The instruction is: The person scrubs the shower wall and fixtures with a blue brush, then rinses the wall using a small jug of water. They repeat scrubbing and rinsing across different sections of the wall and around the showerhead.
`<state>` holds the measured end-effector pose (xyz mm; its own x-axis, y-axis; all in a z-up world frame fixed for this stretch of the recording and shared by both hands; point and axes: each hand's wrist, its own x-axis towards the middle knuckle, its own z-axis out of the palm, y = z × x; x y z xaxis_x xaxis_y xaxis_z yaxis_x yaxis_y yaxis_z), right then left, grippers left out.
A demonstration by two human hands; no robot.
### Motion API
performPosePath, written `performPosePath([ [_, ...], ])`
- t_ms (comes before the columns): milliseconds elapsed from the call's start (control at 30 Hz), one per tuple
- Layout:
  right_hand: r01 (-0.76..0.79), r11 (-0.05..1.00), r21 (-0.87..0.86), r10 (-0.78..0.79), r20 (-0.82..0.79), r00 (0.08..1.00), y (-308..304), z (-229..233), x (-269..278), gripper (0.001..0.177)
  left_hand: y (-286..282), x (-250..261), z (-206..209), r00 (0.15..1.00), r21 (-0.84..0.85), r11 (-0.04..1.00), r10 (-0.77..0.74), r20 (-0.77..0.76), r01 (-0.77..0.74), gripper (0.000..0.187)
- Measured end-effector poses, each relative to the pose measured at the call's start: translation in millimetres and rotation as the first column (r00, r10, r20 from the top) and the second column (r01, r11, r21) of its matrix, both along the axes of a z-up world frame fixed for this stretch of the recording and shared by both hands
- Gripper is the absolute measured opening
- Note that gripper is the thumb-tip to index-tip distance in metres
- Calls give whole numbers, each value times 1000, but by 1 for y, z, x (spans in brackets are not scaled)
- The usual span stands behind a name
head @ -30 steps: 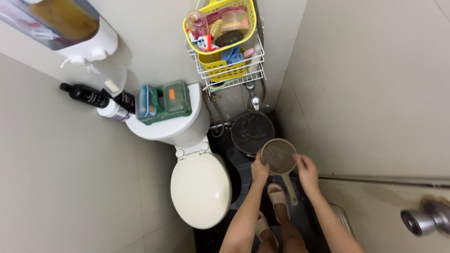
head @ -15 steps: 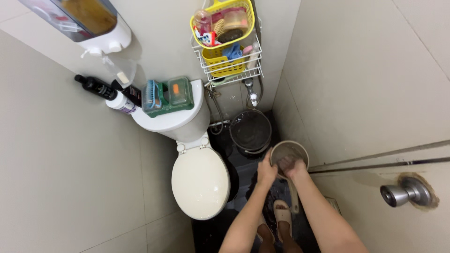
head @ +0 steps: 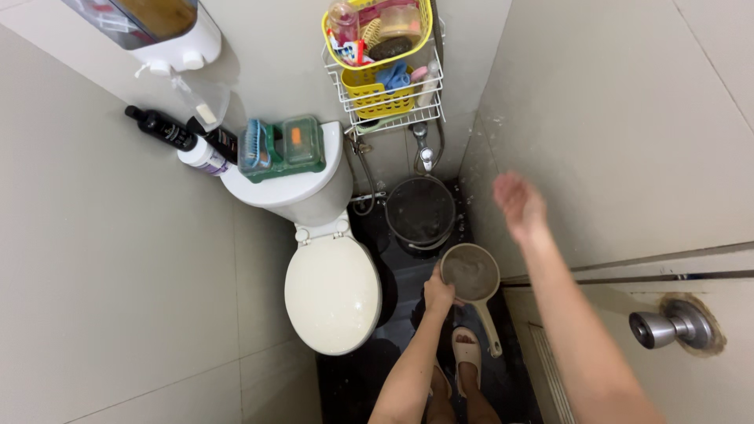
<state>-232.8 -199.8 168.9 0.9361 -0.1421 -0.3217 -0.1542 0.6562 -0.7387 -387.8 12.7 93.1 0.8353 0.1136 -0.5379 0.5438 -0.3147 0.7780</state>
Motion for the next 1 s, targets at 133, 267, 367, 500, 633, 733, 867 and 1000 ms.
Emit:
performPosePath([
  [133,-56,998,-9,52,-254,966,23,-63,-74,42,-9,-1,-2,985,96,995,-56,166,40,75],
  [267,-30,994,110,86,-559,825,39,-97,-106,45,-15,-7,6,994,18,999,-41,100,39,71],
  [367,157,960,231,51,-697,715,46,-107,-117,44,-23,-13,11,949,205,975,-146,281,89,75],
  [500,277,920,278,-11,-688,726,53,-109,-134,46,-34,-18,11,958,135,986,-127,258,94,77],
  [633,501,613,611,-87,-579,811,44,-79,-95,54,-30,-13,8,997,-93,996,20,70,-13,76],
  [733,197,633,748,-102,-172,980,11,-31,-25,58,-27,-13,6,997,-235,969,75,-14,-76,78],
  [867,-100,993,61,96,64,993,-14,-1,7,53,-17,-15,4,994,-188,977,95,-52,-103,78],
  [1000,-294,662,-690,44,-357,933,-5,-39,-52,47,-6,-13,2,991,-212,968,129,-22,-131,77],
])
